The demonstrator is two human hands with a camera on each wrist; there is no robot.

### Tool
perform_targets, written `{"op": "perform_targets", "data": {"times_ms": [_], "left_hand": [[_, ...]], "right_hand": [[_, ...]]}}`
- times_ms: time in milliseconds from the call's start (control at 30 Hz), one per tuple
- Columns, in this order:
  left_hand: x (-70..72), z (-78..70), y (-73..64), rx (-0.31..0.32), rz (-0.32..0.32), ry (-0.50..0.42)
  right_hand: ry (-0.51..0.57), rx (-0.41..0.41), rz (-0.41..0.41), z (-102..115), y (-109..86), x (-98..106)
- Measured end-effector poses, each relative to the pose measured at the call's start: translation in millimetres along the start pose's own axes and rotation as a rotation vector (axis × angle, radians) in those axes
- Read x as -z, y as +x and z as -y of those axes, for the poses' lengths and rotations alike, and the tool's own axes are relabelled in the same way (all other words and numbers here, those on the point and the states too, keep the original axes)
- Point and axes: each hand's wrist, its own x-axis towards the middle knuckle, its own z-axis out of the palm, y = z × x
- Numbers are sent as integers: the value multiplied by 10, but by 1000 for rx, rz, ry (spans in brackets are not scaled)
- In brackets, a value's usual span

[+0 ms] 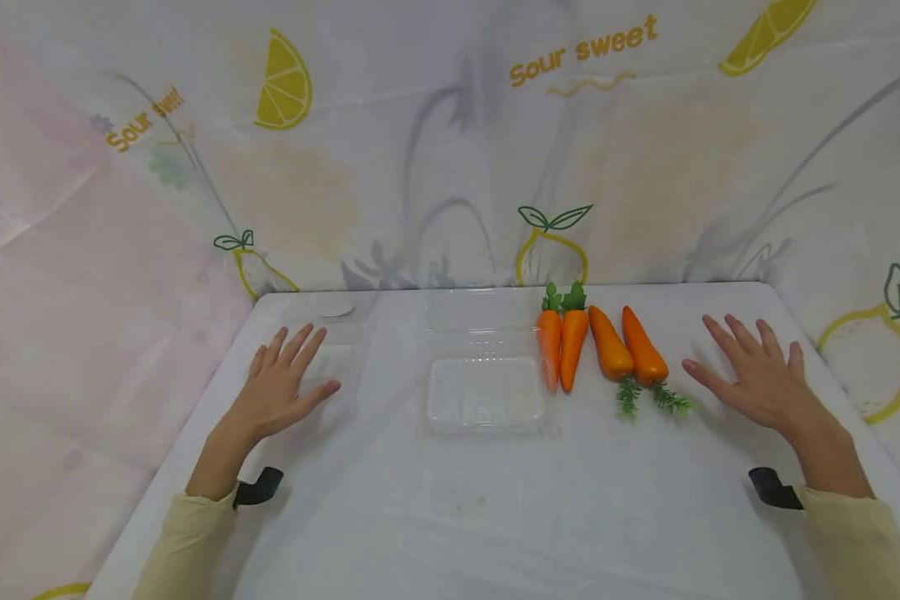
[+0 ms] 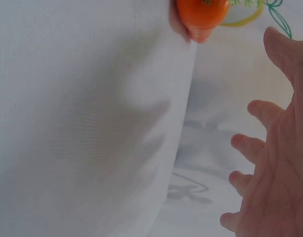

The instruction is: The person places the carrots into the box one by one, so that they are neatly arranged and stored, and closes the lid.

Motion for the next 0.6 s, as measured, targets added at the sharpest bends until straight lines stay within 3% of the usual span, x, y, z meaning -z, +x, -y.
{"op": "perform_targets", "data": {"times_ms": [367,600], "left_hand": [[-11,-126,40,-68,-75,0],[-63,-204,55,-154,-161,14]], "right_hand": [[-7,8,4,33,-8,4],[-5,2,12,30,-15,-9]]}}
